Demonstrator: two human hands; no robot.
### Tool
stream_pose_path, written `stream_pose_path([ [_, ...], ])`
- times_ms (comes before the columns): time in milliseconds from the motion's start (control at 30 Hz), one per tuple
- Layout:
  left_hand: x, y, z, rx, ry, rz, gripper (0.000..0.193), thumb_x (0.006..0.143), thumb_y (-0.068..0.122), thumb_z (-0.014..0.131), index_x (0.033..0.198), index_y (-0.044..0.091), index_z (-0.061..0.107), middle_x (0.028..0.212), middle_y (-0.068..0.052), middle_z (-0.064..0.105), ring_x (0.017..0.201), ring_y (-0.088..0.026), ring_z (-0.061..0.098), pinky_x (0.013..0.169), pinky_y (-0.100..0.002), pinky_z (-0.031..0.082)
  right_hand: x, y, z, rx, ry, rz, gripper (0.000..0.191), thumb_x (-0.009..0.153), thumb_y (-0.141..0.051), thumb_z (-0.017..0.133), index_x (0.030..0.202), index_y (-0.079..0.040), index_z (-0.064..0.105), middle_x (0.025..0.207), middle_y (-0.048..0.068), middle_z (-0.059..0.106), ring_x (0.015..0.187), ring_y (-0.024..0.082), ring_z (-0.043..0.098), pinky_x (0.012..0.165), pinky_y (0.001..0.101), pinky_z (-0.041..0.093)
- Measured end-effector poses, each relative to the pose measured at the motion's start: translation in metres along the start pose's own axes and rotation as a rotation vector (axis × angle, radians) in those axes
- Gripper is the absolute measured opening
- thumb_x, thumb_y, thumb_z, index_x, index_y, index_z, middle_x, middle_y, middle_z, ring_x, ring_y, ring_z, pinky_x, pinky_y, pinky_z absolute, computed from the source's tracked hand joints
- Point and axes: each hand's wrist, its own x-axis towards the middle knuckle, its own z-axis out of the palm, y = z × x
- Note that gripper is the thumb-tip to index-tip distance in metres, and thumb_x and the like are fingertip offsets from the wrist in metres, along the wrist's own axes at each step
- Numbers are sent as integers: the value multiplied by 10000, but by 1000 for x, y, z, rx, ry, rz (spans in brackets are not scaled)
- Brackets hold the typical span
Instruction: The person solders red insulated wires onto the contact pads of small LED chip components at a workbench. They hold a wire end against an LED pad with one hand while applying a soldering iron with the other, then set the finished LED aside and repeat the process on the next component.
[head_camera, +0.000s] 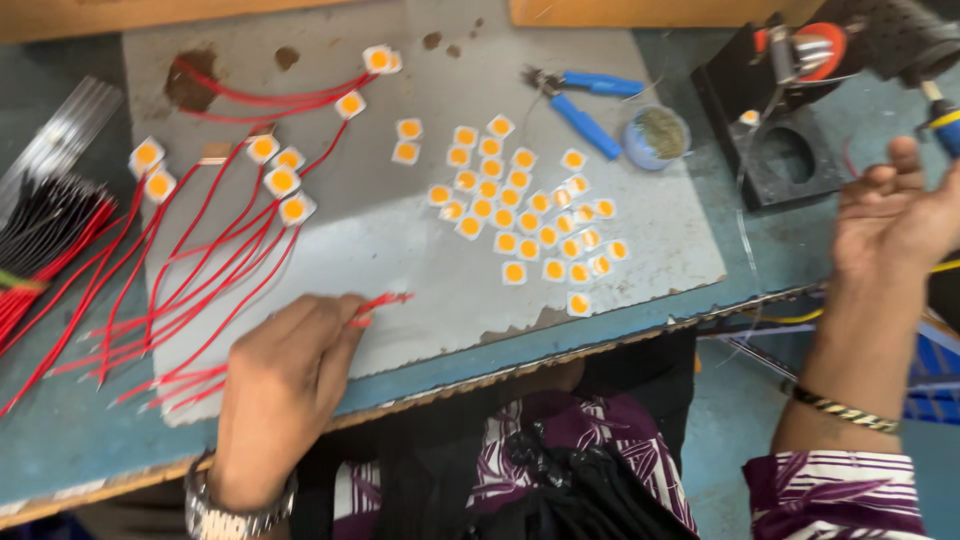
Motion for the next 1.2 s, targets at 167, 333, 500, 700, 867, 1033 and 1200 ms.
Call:
stream_pose_path([
  [167,-3,-1,7,-60,14,-28,149,908,16,706,1051,-26,708,816,-147,629,675,-313,609,606,-381,472,3,9,-10,6,-25,79,370,1124,-320,502,1257,19,569,1102,125,667,866,200,669,658,261,531],
  [333,-12,5,12,-68,40,-33,127,937,35,723,1048,-28,730,772,-152,596,640,-289,574,595,-375,446,-7,7,-13,-10,-95,151,332,1123,-279,530,1284,9,567,1107,132,682,866,204,681,679,268,545],
  [500,-24,15,16,-54,71,3,114,974,51,731,1051,-32,732,793,-146,628,634,-264,565,589,-365,429,-25,-6,-8,-21,-191,199,303,1123,-239,558,1312,-1,565,1111,139,696,867,207,693,699,275,558],
  [700,-30,22,18,-73,82,-37,124,979,59,741,1059,-37,738,798,-147,660,629,-236,568,584,-349,435,-91,-20,25,13,-379,275,286,1122,-191,592,1344,-14,562,1117,147,713,868,211,707,723,283,574],
  [867,-33,21,21,-137,162,-87,131,1004,71,715,1065,-45,716,844,-144,717,678,-193,668,632,-314,505,-145,0,90,-77,-639,301,287,1121,-150,621,1372,-24,559,1121,154,727,868,214,718,744,290,588],
  [1033,-33,19,15,-163,182,-79,142,999,82,704,1054,-48,712,824,-148,713,686,-206,690,634,-316,519,-168,67,184,-752,-1077,164,280,1144,-207,584,1276,31,652,1158,133,724,985,241,704,806,342,562],
  [1200,-32,12,7,-189,157,-122,149,976,92,708,1049,-36,729,783,-147,704,629,-233,656,605,-343,503,-169,157,274,-1320,-1555,-520,550,1107,-360,499,1505,20,484,1553,232,458,1425,387,436,1156,456,367],
])
